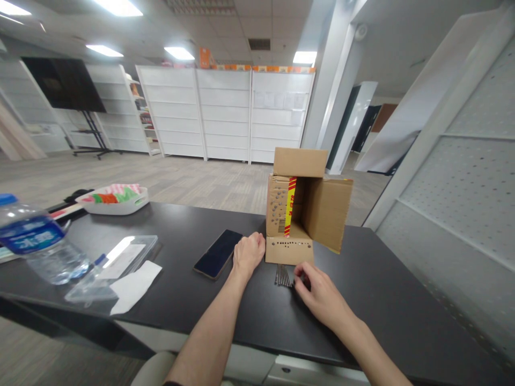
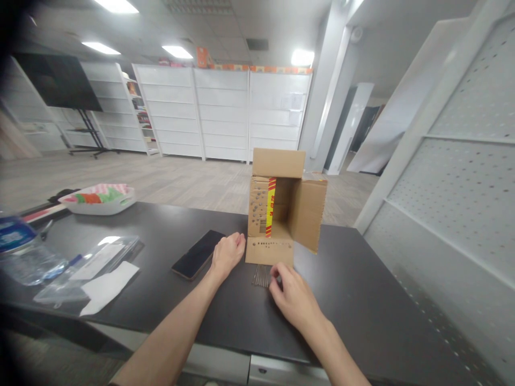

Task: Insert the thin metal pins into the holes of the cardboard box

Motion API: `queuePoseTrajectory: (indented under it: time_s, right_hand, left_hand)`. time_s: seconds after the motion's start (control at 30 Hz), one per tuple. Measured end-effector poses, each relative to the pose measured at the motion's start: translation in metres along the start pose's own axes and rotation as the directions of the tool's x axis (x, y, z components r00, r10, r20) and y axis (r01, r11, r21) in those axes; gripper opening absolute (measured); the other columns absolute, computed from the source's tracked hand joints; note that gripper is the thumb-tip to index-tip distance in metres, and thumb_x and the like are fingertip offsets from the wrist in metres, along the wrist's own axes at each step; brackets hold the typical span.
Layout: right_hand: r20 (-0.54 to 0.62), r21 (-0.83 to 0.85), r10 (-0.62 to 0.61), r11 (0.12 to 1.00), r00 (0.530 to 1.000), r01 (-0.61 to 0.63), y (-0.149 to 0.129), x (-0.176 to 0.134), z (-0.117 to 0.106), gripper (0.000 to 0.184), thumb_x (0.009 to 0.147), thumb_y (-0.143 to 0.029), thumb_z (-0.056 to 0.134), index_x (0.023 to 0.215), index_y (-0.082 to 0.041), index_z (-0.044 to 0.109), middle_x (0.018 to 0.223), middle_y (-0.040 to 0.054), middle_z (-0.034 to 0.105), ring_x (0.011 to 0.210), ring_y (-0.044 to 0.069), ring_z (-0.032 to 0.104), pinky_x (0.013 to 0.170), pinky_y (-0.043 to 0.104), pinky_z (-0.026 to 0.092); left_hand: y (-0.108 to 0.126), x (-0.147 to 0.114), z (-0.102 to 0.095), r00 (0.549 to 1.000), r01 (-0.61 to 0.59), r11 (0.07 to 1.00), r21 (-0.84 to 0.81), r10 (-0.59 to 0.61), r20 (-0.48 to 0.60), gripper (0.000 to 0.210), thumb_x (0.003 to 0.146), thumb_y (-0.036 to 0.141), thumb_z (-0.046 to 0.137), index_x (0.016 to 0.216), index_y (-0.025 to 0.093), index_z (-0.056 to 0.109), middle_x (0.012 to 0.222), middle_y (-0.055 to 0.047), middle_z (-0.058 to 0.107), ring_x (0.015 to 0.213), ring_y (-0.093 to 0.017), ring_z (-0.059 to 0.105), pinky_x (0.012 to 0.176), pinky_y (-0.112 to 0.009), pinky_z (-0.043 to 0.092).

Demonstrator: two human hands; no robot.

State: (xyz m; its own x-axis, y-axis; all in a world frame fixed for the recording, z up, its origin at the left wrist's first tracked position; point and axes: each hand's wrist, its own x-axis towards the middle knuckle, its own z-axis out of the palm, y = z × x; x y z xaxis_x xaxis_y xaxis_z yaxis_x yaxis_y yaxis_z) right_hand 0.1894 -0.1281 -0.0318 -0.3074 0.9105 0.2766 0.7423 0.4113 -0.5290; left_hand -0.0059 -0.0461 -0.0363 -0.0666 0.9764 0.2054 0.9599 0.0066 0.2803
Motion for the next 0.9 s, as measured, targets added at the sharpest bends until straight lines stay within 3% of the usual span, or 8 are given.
queuePoseTrajectory:
  time_s: [0.13, 0.4, 0.9]
  right_hand:
    - [-0.079, -0.010, 0.076, 0.997, 0.994, -0.077, 0.015, 0.019, -0.005, 0.010, 0.083, -0.023, 0.043, 0.089, -0.021, 0.050, 0.081, 0.0027, 0.060, 0.073, 0.018, 0.057, 0.066, 0.028, 0.040]
    - [-0.116, -0.073, 0.172, 0.981, 0.978, -0.182, 0.031, 0.052, -0.011, 0.015, 0.081, -0.022, 0.047, 0.096, -0.021, 0.052, 0.078, 0.0026, 0.064, 0.071, 0.017, 0.059, 0.065, 0.026, 0.039]
    - [-0.103, -0.136, 0.213, 0.965, 0.972, -0.226, 0.030, 0.066, -0.009, 0.013, 0.079, -0.017, 0.051, 0.091, -0.021, 0.053, 0.073, 0.0007, 0.062, 0.065, 0.015, 0.056, 0.058, 0.023, 0.031]
  left_hand:
    - [0.000, 0.000, 0.001, 1.000, -0.003, 1.000, 0.002, 0.003, -0.002, 0.048, 0.094, 0.041, 0.020, 0.089, 0.020, 0.063, 0.085, -0.013, 0.069, 0.082, -0.025, 0.066, 0.067, -0.030, 0.044]
    - [0.000, 0.000, 0.000, 1.000, 0.000, 1.000, -0.003, 0.001, 0.010, 0.048, 0.094, 0.041, 0.020, 0.091, 0.021, 0.063, 0.086, -0.012, 0.069, 0.082, -0.023, 0.066, 0.069, -0.029, 0.044]
    - [-0.001, 0.001, 0.001, 1.000, 0.006, 1.000, -0.013, -0.005, 0.020, 0.049, 0.094, 0.042, 0.019, 0.092, 0.020, 0.064, 0.087, -0.012, 0.069, 0.084, -0.022, 0.065, 0.071, -0.029, 0.043]
